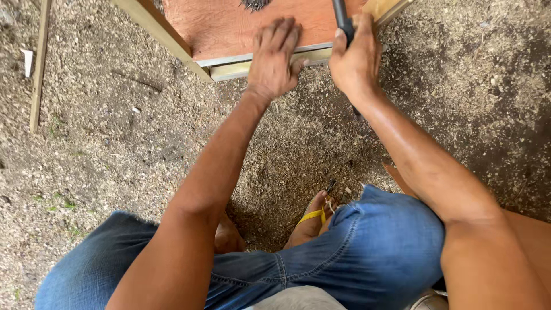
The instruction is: The person kneels on the ground in front of a plywood panel attached to a wooden frame and hammers nails into the panel, holding nails in place with one hand while striking with a claw hammer. They work along the panel edge and frame joints, then set the hammer down and reach toward a box on the ground.
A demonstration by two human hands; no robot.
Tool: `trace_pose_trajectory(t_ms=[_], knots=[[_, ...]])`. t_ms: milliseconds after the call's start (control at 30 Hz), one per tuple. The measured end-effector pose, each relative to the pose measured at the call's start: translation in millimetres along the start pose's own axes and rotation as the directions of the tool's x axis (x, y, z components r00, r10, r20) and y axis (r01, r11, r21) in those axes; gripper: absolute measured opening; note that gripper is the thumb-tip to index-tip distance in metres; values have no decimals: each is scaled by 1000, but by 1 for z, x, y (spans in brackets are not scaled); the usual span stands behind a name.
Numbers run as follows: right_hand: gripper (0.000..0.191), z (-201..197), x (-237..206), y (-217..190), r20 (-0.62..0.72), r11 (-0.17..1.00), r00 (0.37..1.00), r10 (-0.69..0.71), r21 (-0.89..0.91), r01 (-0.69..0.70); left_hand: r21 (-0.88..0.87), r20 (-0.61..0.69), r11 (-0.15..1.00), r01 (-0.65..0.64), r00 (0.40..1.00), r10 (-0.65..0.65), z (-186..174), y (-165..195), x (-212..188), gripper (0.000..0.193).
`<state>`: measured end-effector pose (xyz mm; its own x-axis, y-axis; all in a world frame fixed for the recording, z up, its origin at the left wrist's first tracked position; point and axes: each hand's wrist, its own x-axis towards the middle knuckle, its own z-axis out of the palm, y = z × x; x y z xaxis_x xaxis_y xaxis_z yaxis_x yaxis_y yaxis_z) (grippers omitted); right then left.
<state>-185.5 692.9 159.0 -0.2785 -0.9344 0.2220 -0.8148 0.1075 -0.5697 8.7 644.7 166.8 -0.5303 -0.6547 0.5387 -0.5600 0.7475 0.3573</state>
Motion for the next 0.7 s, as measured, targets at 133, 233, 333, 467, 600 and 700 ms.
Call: trace_pose_trajectory(t_ms=[133, 233, 333, 467, 600, 700], knots=[[52, 6, 22, -10, 86, 989, 986, 140, -47, -137, 1, 57, 1000, 18, 998, -18, 1, 7, -1, 69], [70, 10, 21, -10, 47, 982, 998, -41, -181, 49, -88, 141, 988, 129, 983, -116, -2, 0, 5, 58], [70, 14, 11, -5, 106, 941, 981, -161, -285, 185, -131, 118, 943, 305, 949, -291, -5, -3, 10, 47], [64, 16, 1, 5, 318, 898, 932, -171, -339, 280, 41, -169, 903, 427, 894, -415, -6, -6, 12, 56], [63, 17, -2, 6, 397, 899, 914, -79, -369, 238, 114, -408, 867, 486, 818, -405, -10, -19, 21, 81], [69, 19, -5, 5, 394, 895, 916, -67, -382, 230, -43, -204, 907, 419, 885, -418, -8, -33, 33, 66]])
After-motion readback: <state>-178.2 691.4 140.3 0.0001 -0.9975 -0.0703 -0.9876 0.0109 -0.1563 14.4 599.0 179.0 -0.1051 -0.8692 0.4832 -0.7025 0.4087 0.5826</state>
